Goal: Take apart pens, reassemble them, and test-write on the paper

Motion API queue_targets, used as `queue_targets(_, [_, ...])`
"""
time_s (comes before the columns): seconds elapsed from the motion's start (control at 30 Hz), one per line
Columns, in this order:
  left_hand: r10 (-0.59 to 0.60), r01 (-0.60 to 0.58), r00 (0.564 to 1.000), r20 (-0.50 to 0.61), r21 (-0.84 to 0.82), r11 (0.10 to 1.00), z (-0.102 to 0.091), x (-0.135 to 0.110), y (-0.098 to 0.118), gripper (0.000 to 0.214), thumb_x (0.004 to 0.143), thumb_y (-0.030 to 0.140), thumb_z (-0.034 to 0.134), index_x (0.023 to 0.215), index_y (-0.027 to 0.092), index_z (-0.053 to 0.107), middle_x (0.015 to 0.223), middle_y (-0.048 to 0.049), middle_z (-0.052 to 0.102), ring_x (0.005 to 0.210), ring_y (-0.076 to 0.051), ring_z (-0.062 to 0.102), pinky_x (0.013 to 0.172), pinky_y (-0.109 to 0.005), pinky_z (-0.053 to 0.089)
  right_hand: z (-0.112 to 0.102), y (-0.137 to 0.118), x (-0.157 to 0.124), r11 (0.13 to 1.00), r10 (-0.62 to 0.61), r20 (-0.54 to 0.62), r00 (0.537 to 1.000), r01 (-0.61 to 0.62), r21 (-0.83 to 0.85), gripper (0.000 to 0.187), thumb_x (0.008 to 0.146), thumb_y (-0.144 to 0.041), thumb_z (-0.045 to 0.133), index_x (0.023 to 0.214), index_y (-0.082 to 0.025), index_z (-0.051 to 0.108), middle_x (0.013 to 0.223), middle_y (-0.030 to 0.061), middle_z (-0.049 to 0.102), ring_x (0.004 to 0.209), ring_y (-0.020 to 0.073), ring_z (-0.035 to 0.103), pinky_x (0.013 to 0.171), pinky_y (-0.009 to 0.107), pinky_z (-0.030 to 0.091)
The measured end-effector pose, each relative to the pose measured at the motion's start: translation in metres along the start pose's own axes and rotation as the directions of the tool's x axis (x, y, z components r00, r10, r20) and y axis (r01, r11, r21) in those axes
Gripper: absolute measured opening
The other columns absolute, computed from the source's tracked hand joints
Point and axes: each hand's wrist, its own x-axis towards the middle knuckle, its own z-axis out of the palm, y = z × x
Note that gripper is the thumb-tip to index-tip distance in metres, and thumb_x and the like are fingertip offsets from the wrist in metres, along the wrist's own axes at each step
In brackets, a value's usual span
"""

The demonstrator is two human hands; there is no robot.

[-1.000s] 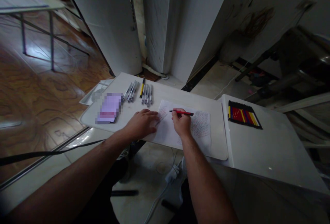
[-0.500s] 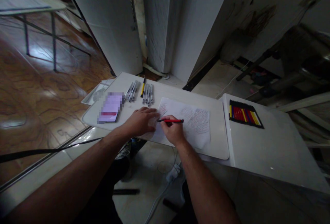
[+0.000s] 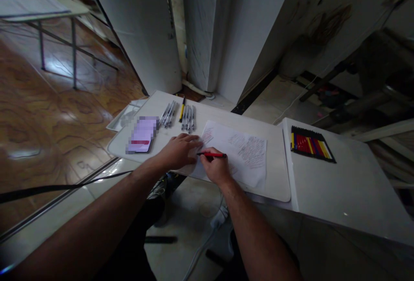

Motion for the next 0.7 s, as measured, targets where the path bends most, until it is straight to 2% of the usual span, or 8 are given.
queue_targets(0.2, [-0.005,0.005,1.000,0.016,0.007,1.000,-0.0007,0.0004,-0.0007,0.065,0.069,0.038,0.075,0.130,0.035,0.055,0.144,-0.0031,0.049,0.127,-0.034,0.042,0.099,-0.052,0.039,0.0027,0.0034,0.0003,0.999,-0.020,-0.046,0.999,0.019,-0.027,0.012,0.081,-0.025,0.058,0.083,-0.021,0.069,0.075,0.0026,0.070,0.069,0.0172,0.062,0.067,0.029,0.050])
queue_targets(0.37, [-0.004,0.002,0.999,0.041,0.049,0.999,-0.0013,0.0003,-0.0008,0.067,0.068,0.041,0.075,0.131,0.034,0.053,0.145,-0.0021,0.048,0.126,-0.032,0.043,0.098,-0.049,0.041,0.0024,0.0045,0.0003,0.997,-0.071,-0.013,0.997,0.070,-0.031,0.014,0.081,-0.025,0.059,0.085,-0.020,0.071,0.078,0.0029,0.071,0.072,0.0170,0.064,0.069,0.028,0.051])
queue_targets(0.7, [-0.002,0.000,0.999,0.038,0.064,0.998,-0.0029,0.0001,0.0002,0.067,0.070,0.041,0.074,0.132,0.035,0.052,0.145,-0.0006,0.048,0.126,-0.031,0.043,0.098,-0.048,0.041,0.0034,0.0060,0.0011,0.999,-0.036,-0.093,0.995,0.034,-0.022,0.012,0.080,-0.025,0.059,0.083,-0.020,0.070,0.076,0.0026,0.071,0.071,0.0172,0.065,0.068,0.027,0.051])
